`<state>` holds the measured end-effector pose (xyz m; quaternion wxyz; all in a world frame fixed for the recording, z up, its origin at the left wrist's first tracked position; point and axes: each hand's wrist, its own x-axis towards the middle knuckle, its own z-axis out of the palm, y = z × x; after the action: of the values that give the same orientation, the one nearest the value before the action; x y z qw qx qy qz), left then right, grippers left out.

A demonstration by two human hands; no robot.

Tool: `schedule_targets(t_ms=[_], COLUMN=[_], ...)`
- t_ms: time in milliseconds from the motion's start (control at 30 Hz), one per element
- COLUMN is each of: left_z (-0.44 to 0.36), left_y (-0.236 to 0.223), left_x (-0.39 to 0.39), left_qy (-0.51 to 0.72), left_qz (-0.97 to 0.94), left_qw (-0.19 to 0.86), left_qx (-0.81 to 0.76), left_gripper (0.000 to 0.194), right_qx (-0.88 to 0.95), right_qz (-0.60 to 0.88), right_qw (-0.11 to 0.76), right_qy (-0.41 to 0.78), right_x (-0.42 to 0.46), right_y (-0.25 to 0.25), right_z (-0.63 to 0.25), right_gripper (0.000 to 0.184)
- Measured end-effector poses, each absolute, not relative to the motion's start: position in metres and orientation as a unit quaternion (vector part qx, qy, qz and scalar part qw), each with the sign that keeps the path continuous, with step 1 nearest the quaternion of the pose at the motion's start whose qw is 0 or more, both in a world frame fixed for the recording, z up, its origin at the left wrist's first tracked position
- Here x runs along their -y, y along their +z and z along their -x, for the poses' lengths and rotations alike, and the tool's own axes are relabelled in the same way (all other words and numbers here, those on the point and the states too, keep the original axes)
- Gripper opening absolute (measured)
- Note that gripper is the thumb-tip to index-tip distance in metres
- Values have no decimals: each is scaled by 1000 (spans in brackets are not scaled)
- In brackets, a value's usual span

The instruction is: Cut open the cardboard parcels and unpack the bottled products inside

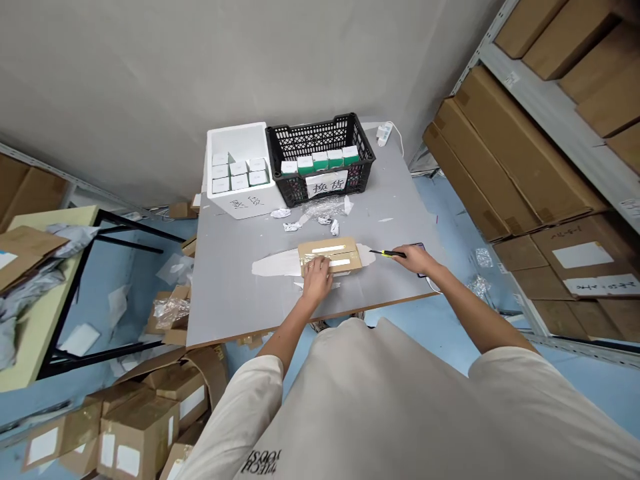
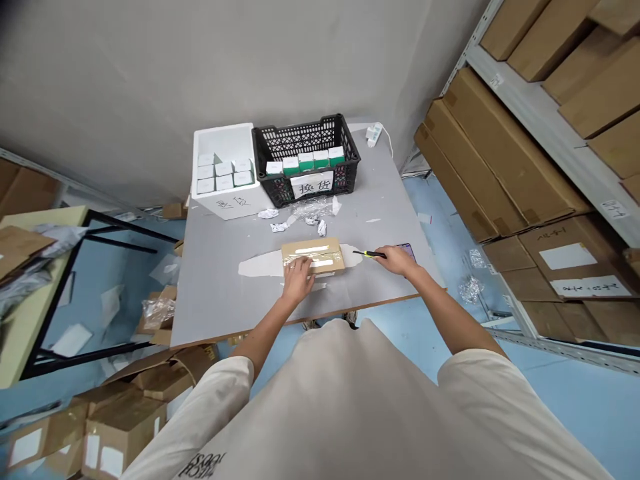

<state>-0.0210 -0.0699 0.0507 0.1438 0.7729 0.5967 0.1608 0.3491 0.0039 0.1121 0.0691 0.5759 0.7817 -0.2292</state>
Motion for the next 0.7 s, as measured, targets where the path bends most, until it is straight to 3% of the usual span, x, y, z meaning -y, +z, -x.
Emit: schedule_targets(t_ms=[300,467,700], left_z=[-34,-36,-38], left_y=[51,46,37], left_x=[26,17,18], left_qy=[69,33,36], left_qz=[-813,-811,-813], left_qw=[147,151,135], left_qx=[-560,-565,-566], left_gripper=[51,50,68], right_qx=[-752,-756,-773], right_qz=[-568,-560,-530], right_qw=[-51,-41,-49], right_qy=[-331,-336,-346], right_x=[5,0,-16], right_y=[87,88,91], right_z=[-325,-318,-319], right_gripper=[33,34,36])
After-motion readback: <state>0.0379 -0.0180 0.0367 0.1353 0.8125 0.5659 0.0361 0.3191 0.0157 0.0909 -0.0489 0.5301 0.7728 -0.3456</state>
